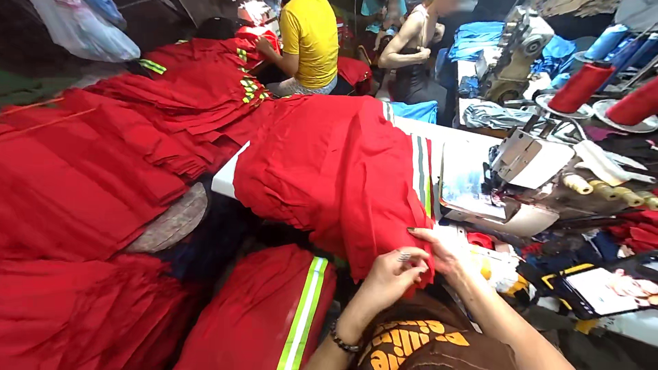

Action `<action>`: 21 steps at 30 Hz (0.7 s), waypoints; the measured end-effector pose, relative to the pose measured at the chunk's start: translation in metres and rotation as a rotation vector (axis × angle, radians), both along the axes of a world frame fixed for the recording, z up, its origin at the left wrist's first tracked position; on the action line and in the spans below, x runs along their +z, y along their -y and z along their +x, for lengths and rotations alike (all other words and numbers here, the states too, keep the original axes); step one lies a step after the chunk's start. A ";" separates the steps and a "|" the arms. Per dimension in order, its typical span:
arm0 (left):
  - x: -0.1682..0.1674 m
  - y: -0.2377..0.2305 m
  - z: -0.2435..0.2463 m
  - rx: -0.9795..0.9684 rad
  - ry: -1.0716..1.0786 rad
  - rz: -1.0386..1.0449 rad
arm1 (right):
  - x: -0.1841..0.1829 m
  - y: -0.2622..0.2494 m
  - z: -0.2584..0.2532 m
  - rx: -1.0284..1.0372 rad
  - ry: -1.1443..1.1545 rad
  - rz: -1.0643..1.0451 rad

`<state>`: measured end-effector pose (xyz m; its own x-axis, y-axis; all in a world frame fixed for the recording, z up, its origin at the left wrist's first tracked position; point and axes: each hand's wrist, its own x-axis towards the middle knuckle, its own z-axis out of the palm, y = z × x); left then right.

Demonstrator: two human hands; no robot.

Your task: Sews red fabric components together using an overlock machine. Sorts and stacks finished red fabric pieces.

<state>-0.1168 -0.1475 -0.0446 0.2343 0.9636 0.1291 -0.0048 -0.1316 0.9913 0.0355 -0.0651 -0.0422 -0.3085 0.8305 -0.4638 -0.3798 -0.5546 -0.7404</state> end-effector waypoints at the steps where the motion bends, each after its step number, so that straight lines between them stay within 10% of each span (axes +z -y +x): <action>1: 0.000 0.004 -0.011 0.029 0.073 -0.032 | -0.002 0.000 0.004 -0.033 0.000 -0.001; 9: -0.065 -0.012 -0.124 0.960 -0.092 -0.047 | -0.008 -0.002 0.026 -0.297 -0.039 -0.052; 14: -0.091 -0.013 -0.139 0.851 -0.176 -0.375 | -0.016 0.001 0.032 -0.310 -0.086 -0.101; 21: -0.096 0.007 -0.137 1.062 -0.205 -0.255 | -0.022 0.001 0.035 -0.267 -0.101 -0.126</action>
<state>-0.2535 -0.1544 -0.1410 -0.7317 0.6799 -0.0479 0.1567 0.2363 0.9590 0.0701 -0.0660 -0.0640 -0.1366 0.8265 -0.5462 -0.5924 -0.5100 -0.6237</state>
